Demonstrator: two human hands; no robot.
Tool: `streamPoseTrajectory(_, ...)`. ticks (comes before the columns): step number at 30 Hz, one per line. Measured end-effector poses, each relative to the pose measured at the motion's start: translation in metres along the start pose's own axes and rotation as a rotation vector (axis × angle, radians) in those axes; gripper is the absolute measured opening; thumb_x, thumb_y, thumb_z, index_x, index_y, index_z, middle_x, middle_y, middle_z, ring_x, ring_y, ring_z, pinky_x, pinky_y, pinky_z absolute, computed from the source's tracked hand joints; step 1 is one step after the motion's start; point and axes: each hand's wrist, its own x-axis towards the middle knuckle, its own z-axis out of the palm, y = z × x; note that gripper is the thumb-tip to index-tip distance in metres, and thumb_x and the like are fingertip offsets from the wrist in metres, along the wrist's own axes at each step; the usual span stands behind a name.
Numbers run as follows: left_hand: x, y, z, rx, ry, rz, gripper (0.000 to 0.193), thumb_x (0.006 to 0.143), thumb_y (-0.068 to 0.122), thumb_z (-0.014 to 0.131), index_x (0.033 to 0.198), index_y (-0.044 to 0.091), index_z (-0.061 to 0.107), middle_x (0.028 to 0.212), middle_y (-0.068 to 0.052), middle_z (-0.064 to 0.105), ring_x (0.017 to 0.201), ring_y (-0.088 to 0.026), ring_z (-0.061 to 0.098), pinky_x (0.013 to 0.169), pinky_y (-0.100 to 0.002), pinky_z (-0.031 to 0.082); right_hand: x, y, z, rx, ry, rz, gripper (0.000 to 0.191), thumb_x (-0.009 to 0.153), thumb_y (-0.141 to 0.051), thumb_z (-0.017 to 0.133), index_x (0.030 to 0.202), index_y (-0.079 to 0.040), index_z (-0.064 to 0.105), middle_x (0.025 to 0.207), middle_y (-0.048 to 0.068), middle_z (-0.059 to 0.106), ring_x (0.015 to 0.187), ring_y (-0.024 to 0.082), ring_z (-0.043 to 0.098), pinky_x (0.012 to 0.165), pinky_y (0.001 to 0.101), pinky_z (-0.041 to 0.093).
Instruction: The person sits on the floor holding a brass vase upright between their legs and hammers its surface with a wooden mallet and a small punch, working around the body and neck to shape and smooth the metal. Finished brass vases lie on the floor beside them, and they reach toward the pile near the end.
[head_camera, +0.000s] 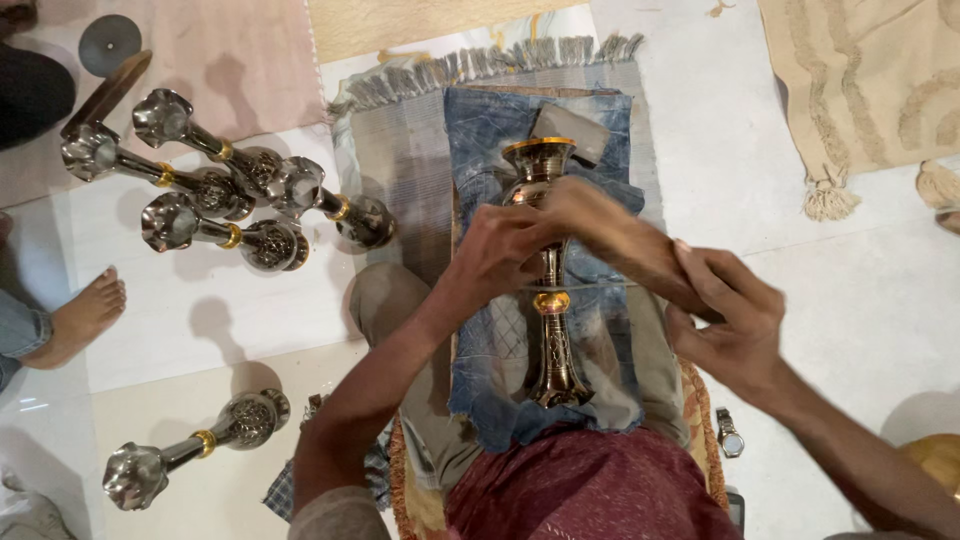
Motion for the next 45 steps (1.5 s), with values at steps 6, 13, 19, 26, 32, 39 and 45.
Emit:
streamPoseTrajectory(6,0.018,-0.006,-0.012,-0.119,-0.082,0.179,0.044,0.086,-0.002,0.07,0.125,0.019,0.063,0.108,0.002,0.08,0.083,-0.017,0.074,0.064,-0.032,0.059,-0.053,0.003,0.028,0.086,0.306,0.1,0.07,0.081,0.008,0.066,0.149,-0.001,0.05,0.106,0.017,0.07,0.07,0.011,0.066,0.054,0.0228,0.053)
streamPoseTrajectory(13,0.044,-0.013,-0.012,-0.055,-0.405,0.279,0.041,0.093,-0.006,0.066,0.123,0.022,0.073,0.093,-0.005,0.079,0.054,-0.011,0.065,0.041,-0.026,0.049,-0.076,-0.025,0.062,-0.241,0.425,0.169,0.054,0.075,0.008,0.067,0.127,-0.003,0.064,0.096,0.011,0.066,0.069,0.018,0.062,0.055,0.0279,0.051)
streamPoseTrajectory(19,0.016,-0.002,-0.023,-0.402,0.172,-0.034,0.035,0.09,-0.002,0.069,0.119,0.017,0.068,0.099,-0.004,0.078,0.088,-0.016,0.076,0.079,-0.032,0.062,-0.092,-0.05,0.07,-0.009,0.341,0.593,0.064,0.075,0.007,0.073,0.137,0.006,0.06,0.101,0.013,0.068,0.084,0.017,0.066,0.076,0.0282,0.054)
streamPoseTrajectory(26,-0.008,0.035,0.022,-0.524,0.705,-0.436,0.023,0.096,-0.009,0.064,0.117,-0.001,0.068,0.104,-0.013,0.077,0.094,-0.017,0.077,0.084,-0.031,0.064,-0.091,-0.036,0.077,0.212,0.242,0.704,0.075,0.077,0.006,0.072,0.15,0.003,0.054,0.115,0.011,0.073,0.099,0.014,0.069,0.087,0.0263,0.057)
streamPoseTrajectory(32,-0.012,0.022,0.017,-0.333,0.648,-0.384,0.023,0.102,-0.007,0.055,0.119,-0.001,0.069,0.099,-0.01,0.078,0.09,-0.017,0.079,0.08,-0.027,0.066,-0.064,-0.012,0.063,0.087,0.167,0.474,0.075,0.071,0.005,0.073,0.144,-0.001,0.06,0.099,0.009,0.073,0.08,0.011,0.065,0.07,0.0232,0.053)
streamPoseTrajectory(39,-0.022,0.015,0.019,-0.224,0.644,-0.336,0.036,0.092,-0.013,0.052,0.122,-0.002,0.068,0.104,-0.014,0.077,0.089,-0.022,0.079,0.079,-0.031,0.065,0.004,-0.022,0.019,-0.006,-0.031,0.209,0.071,0.076,0.003,0.072,0.145,-0.01,0.06,0.119,0.016,0.072,0.094,0.016,0.071,0.077,0.0266,0.059)
streamPoseTrajectory(45,-0.02,0.01,0.019,-0.151,0.716,-0.281,0.035,0.085,-0.015,0.056,0.112,0.002,0.07,0.102,-0.016,0.077,0.075,-0.021,0.076,0.061,-0.032,0.059,0.08,-0.038,-0.029,0.022,-0.234,0.016,0.064,0.084,-0.003,0.073,0.145,-0.019,0.059,0.117,0.009,0.075,0.073,0.007,0.068,0.049,0.0227,0.055)
